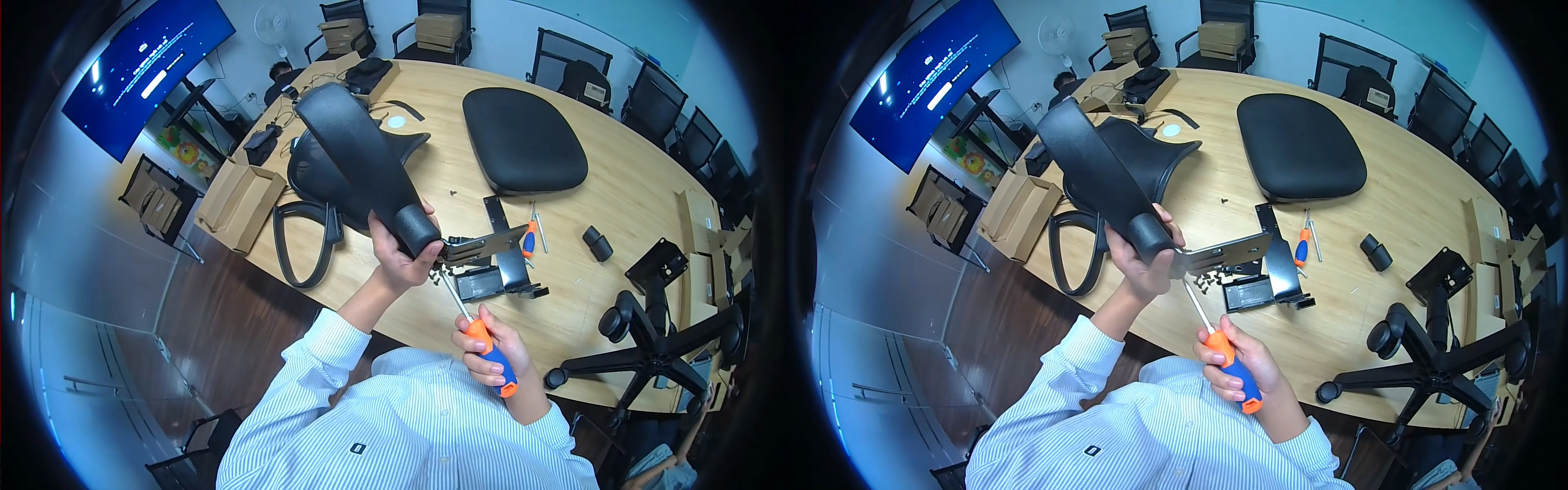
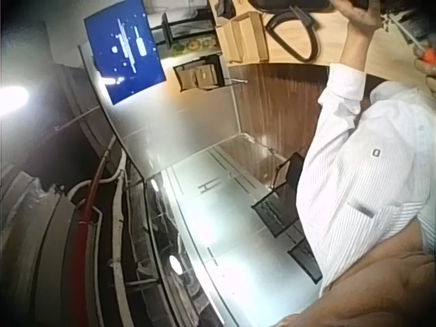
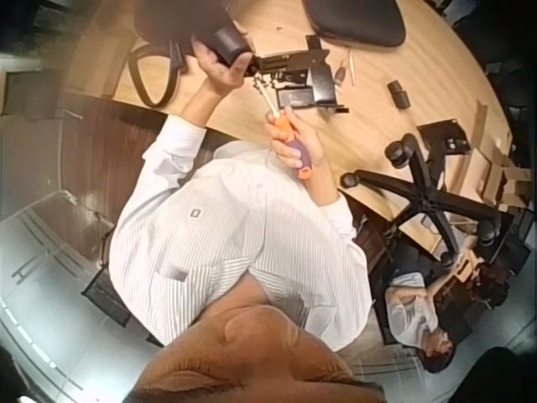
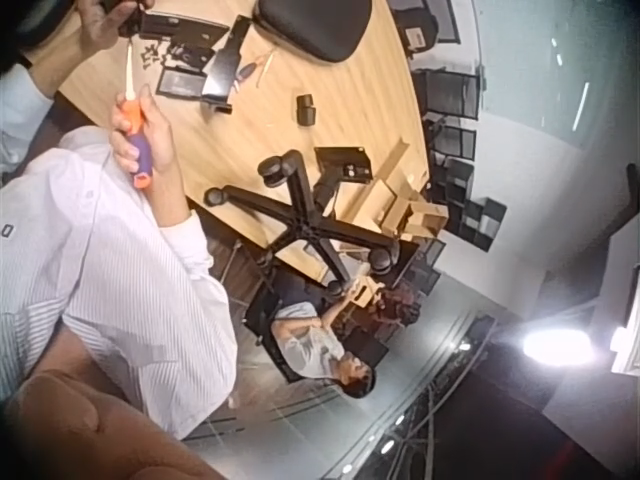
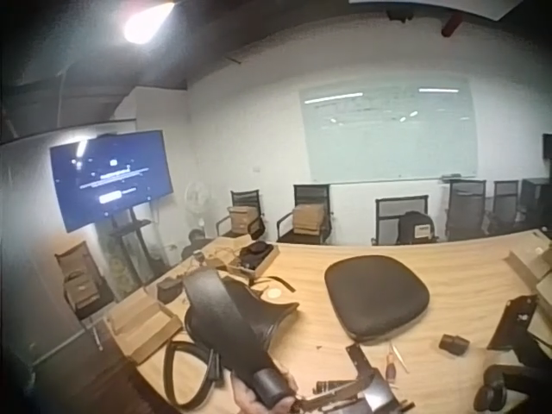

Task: Assembling the components of an office chair, specifically attaching parts using a screwdriver.

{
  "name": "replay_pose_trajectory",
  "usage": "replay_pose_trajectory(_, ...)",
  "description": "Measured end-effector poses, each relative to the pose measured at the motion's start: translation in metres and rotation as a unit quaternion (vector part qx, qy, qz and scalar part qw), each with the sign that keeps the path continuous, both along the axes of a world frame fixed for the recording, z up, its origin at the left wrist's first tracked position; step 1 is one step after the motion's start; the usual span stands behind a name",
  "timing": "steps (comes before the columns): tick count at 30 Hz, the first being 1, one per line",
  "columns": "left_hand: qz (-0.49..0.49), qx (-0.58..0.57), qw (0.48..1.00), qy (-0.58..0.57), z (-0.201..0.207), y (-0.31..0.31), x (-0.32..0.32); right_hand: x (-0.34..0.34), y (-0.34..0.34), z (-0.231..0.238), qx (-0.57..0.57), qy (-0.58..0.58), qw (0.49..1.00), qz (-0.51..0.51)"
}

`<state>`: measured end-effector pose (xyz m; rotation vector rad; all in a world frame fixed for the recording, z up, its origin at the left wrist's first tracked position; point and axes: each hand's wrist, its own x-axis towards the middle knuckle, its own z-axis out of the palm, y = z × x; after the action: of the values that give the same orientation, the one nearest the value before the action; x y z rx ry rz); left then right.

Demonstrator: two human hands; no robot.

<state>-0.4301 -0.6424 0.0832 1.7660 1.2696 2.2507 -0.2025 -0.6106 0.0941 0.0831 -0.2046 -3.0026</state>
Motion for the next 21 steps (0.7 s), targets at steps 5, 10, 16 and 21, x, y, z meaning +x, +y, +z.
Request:
replay_pose_trajectory(5, -0.005, -0.002, 1.0, -0.004, -0.001, 0.002, 0.004, 0.003, 0.0, 0.0, 0.024, 0.004, 1.0, -0.001)
replay_pose_trajectory(10, 0.004, 0.001, 1.0, 0.006, -0.001, 0.0, 0.001, 0.0, -0.004, 0.01, 0.201, -0.092, 0.975, -0.012)
replay_pose_trajectory(16, 0.002, -0.012, 1.0, 0.025, -0.006, -0.001, 0.001, -0.007, -0.021, 0.001, 0.37, -0.147, 0.917, -0.03)
replay_pose_trajectory(21, -0.027, -0.006, 0.999, 0.027, -0.008, -0.003, 0.004, -0.005, -0.021, 0.012, 0.183, -0.063, 0.981, -0.006)
